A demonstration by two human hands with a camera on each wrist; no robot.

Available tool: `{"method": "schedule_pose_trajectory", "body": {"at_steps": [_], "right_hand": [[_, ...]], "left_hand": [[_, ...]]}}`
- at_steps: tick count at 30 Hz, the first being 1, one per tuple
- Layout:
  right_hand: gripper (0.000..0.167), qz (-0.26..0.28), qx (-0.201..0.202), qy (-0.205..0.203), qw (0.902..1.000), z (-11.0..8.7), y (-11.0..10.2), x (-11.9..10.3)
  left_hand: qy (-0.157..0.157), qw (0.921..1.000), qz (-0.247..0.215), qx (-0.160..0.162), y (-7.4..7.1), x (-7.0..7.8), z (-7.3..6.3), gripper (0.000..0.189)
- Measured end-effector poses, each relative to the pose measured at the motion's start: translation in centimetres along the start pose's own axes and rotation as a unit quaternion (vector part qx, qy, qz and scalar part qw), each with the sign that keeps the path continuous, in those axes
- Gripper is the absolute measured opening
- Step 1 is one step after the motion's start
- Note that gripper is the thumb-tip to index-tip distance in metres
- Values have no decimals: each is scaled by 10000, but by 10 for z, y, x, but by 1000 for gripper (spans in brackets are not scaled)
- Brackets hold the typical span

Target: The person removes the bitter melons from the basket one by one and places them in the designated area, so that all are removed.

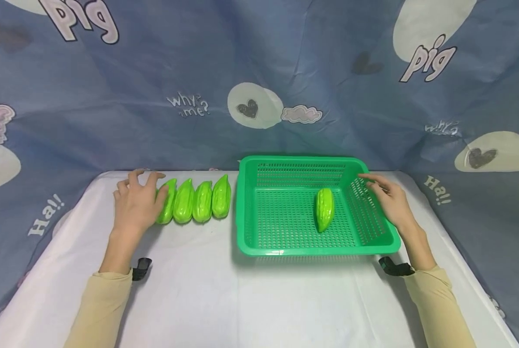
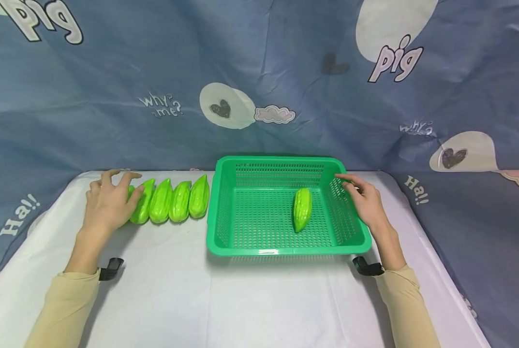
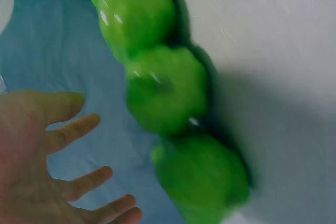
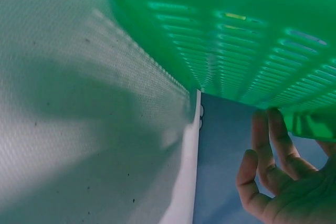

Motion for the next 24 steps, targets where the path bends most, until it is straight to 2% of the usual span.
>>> {"method": "schedule_pose_trajectory", "body": {"at_steps": [5, 9, 12, 16, 21, 24], "right_hand": [[46, 19, -15, 5, 10000, 0, 1, 0], [46, 54, -19, 28, 10000, 1, 0, 2], [46, 44, -7, 8, 10000, 1, -1, 1], [46, 35, -18, -9, 10000, 1, 0, 1], [47, 42, -15, 70, 10000, 1, 0, 3], [47, 40, -10, 35, 10000, 1, 0, 2]], "left_hand": [[606, 9975, -140, 349, 1, 39, -5, 39], [1167, 9911, -249, 588, 4, 75, -9, 36], [1631, 9825, -346, 830, 5, 100, -14, 32], [2274, 9664, -558, 1057, 9, 134, -25, 24], [2936, 9478, -736, 999, 23, 169, -38, 19], [3143, 9422, -737, 894, 34, 185, -44, 19]]}}
Point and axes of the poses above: each hand's wrist, its own z-axis towards the middle knuckle, its own y-axis out of the palm, x = y × z, the point moved 9 cm from there along z, towards the middle knuckle, and after that the axes turned 14 degrees about -z, right-handed, at the moved point
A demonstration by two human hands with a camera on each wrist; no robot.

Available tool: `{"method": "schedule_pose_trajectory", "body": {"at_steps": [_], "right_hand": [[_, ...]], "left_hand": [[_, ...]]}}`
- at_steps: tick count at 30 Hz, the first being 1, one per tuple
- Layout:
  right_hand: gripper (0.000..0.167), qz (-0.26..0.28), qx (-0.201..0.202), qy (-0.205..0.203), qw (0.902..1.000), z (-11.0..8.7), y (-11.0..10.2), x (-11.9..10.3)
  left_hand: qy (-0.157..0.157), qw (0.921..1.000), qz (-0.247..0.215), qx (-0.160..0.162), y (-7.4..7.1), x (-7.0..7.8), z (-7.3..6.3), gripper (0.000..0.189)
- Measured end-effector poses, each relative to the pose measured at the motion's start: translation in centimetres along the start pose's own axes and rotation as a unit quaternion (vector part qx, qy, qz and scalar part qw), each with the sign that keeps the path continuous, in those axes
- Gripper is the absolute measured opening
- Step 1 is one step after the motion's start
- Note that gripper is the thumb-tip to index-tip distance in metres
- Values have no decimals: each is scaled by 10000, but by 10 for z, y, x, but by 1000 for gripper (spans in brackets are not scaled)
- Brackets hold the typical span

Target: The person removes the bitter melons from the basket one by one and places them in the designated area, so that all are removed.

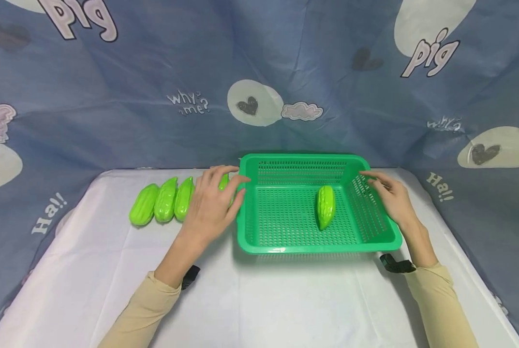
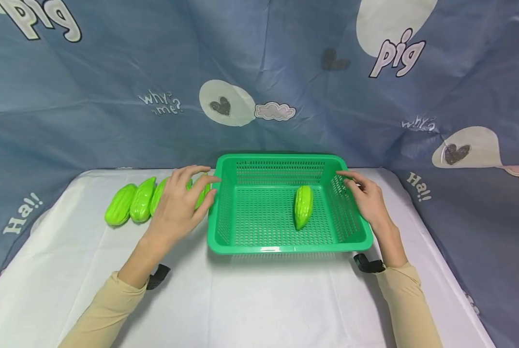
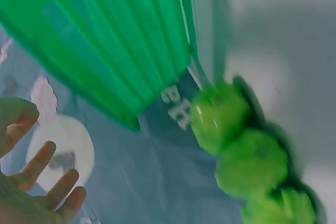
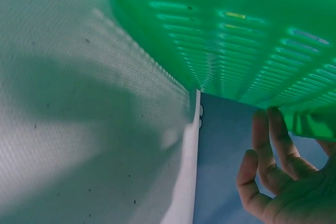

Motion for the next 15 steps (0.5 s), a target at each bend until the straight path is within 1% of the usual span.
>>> {"method": "schedule_pose_trajectory", "body": {"at_steps": [3, 10, 15], "right_hand": [[47, -8, 7, -24, 10000, 1, 0, -1], [46, 2, -6, -9, 10000, 1, 0, -1], [47, -1, -9, 13, 10000, 1, 0, -1]], "left_hand": [[132, 9996, 29, -229, 14, 14, 2, 21], [257, 9946, 152, -998, 53, 45, 3, 27], [392, 9898, 308, -1332, 82, 69, 5, 29]]}}
Point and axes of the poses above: each hand's wrist, its own z-axis towards the middle knuckle, its own y-axis out of the palm, x = y × z, the point moved 9 cm from there along z, towards the middle knuckle, and after that the axes turned 14 degrees about -z, right-handed, at the moved point
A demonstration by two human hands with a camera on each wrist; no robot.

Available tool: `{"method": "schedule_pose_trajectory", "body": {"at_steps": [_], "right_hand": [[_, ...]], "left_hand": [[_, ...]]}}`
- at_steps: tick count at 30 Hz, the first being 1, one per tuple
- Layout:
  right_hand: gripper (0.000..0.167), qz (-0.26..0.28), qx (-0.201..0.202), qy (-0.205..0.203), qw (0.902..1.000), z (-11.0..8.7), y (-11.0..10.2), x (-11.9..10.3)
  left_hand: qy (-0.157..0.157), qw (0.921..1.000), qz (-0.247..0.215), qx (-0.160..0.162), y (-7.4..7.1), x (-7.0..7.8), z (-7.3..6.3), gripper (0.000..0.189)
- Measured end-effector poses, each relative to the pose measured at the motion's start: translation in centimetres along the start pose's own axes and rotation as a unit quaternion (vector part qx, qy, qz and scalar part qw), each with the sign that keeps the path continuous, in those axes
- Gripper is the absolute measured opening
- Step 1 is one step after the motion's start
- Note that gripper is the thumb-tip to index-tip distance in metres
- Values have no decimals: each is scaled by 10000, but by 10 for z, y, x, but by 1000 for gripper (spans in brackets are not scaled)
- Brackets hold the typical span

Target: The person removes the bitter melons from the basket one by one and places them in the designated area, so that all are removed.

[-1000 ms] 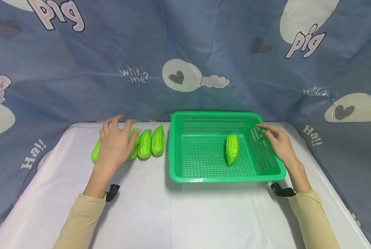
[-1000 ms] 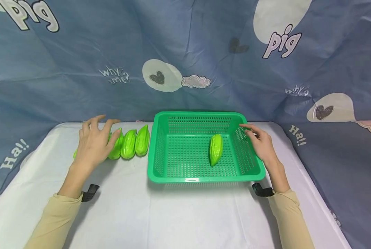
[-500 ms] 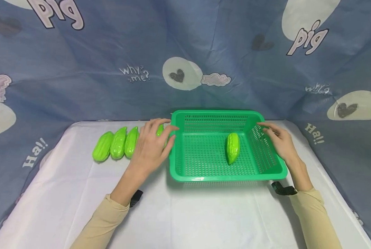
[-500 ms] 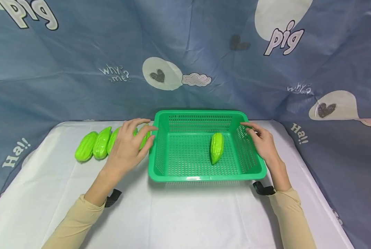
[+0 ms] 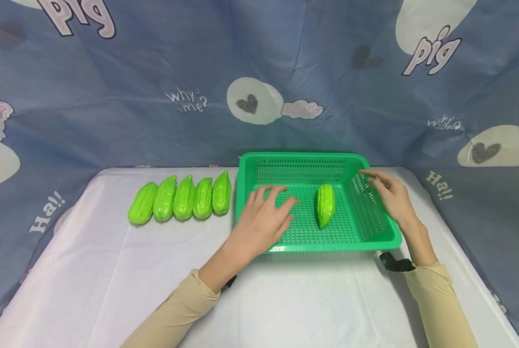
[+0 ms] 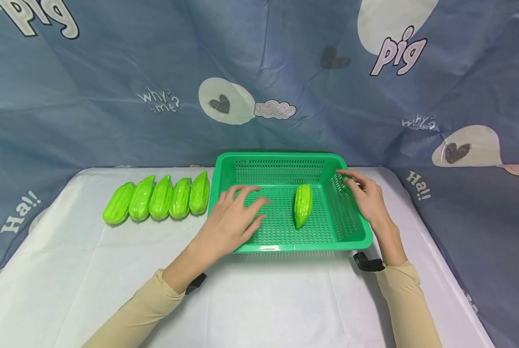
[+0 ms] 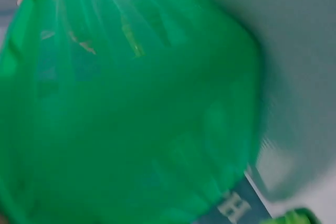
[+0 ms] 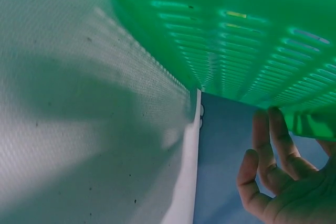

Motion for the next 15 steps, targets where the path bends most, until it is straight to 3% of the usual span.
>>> {"method": "schedule_pose_trajectory", "body": {"at_steps": [7, 15], "right_hand": [[46, -25, 41, 19, 10000, -1, -1, 2], [47, 54, 12, 24, 10000, 1, 0, 1]], "left_hand": [[84, 9993, 301, -196, 23, 26, 16, 36], [-18, 9984, 352, -448, 40, 35, 30, 33]]}}
Point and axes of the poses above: each hand's wrist, its own z-axis towards the middle knuckle, its own y-axis out of the palm, x = y × z, the point moved 9 cm from there along z, towards the middle knuckle, and after that the axes turned 14 degrees about -z, right-handed, at the moved point
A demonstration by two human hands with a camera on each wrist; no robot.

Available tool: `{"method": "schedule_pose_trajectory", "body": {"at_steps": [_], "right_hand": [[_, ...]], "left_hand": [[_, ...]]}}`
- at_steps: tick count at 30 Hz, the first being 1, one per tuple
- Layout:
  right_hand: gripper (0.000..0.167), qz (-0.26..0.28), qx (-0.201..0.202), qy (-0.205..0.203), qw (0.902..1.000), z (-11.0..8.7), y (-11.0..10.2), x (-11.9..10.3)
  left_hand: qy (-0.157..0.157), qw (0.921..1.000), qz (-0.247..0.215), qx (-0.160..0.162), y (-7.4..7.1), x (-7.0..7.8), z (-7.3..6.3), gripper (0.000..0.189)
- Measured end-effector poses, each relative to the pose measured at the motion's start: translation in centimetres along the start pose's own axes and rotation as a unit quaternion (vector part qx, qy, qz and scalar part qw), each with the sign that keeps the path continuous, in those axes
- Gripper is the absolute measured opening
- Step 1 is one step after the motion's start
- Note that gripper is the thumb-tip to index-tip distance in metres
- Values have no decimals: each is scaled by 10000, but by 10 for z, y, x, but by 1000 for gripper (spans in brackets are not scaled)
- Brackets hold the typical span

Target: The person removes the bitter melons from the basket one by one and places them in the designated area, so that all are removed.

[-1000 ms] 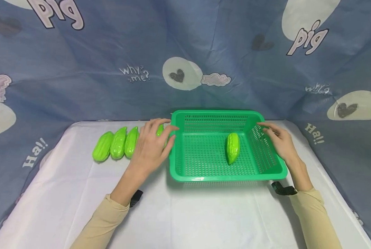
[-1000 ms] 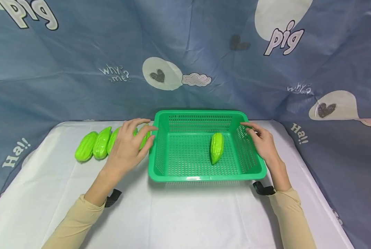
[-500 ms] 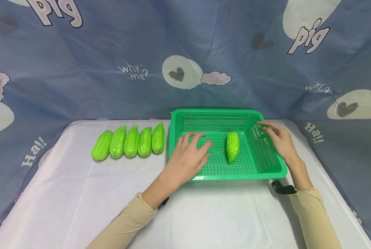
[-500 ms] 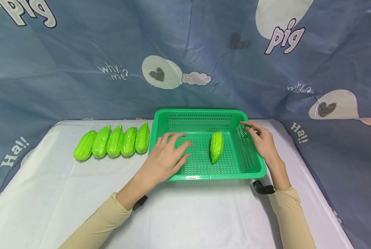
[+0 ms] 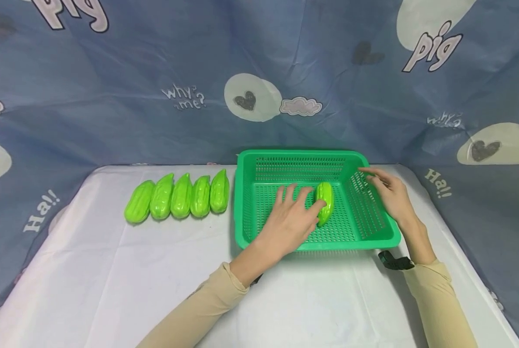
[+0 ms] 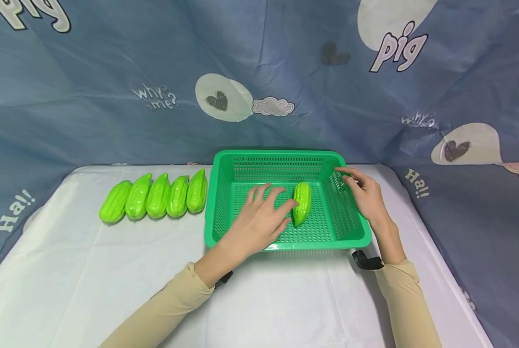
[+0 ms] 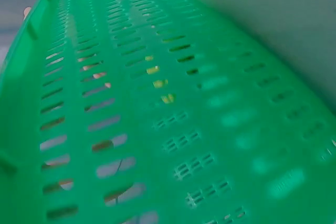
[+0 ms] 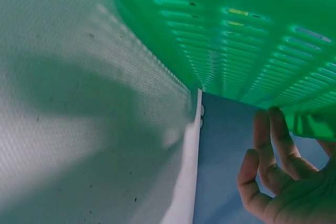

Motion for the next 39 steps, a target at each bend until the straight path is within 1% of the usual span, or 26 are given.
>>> {"method": "schedule_pose_trajectory", "body": {"at_steps": [4, 9, 14, 19, 23, 28, 34, 35, 36, 37, 39], "right_hand": [[48, 27, -29, 30, 10000, 0, 1, 0], [47, 53, -56, 84, 9999, 0, 1, 2], [47, 59, -70, 102, 9999, 0, 1, 1], [47, 58, -67, 96, 9999, 0, 1, 1], [48, 72, -76, 74, 9999, 0, 1, 1], [49, 92, -86, 173, 9998, 1, 0, 4], [49, 36, -50, 150, 9999, 0, -2, 3], [49, 30, -49, 134, 9999, 0, -2, 3], [48, 36, -57, 137, 9999, 0, -1, 3], [48, 40, -53, 118, 9999, 0, 0, 2], [48, 51, -50, 90, 9999, 0, 1, 1]], "left_hand": [[62, 10000, 44, -3, 4, 4, 6, 32], [8, 9998, 32, -190, 13, 6, 15, 33], [-181, 9983, 90, -553, 28, 10, 26, 39], [-429, 9945, 175, -940, 43, 17, 38, 44], [-684, 9881, 67, -1380, 56, 20, 44, 49], [-874, 9789, -68, -1843, 67, 22, 47, 53], [-1201, 9614, -147, -2472, 78, 16, 44, 55], [-1229, 9599, -143, -2515, 78, 15, 43, 55], [-1229, 9601, -128, -2508, 78, 15, 43, 54], [-1216, 9617, -114, -2454, 78, 14, 43, 54], [-1132, 9674, -59, -2264, 75, 15, 43, 53]]}}
Point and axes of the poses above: each hand's wrist, its own z-axis towards the middle knuckle, its own y-axis out of the palm, x = y × z, the point moved 9 cm from there along z, towards the middle knuckle, and after that the axes turned 14 degrees about -z, right-handed, at the moved point
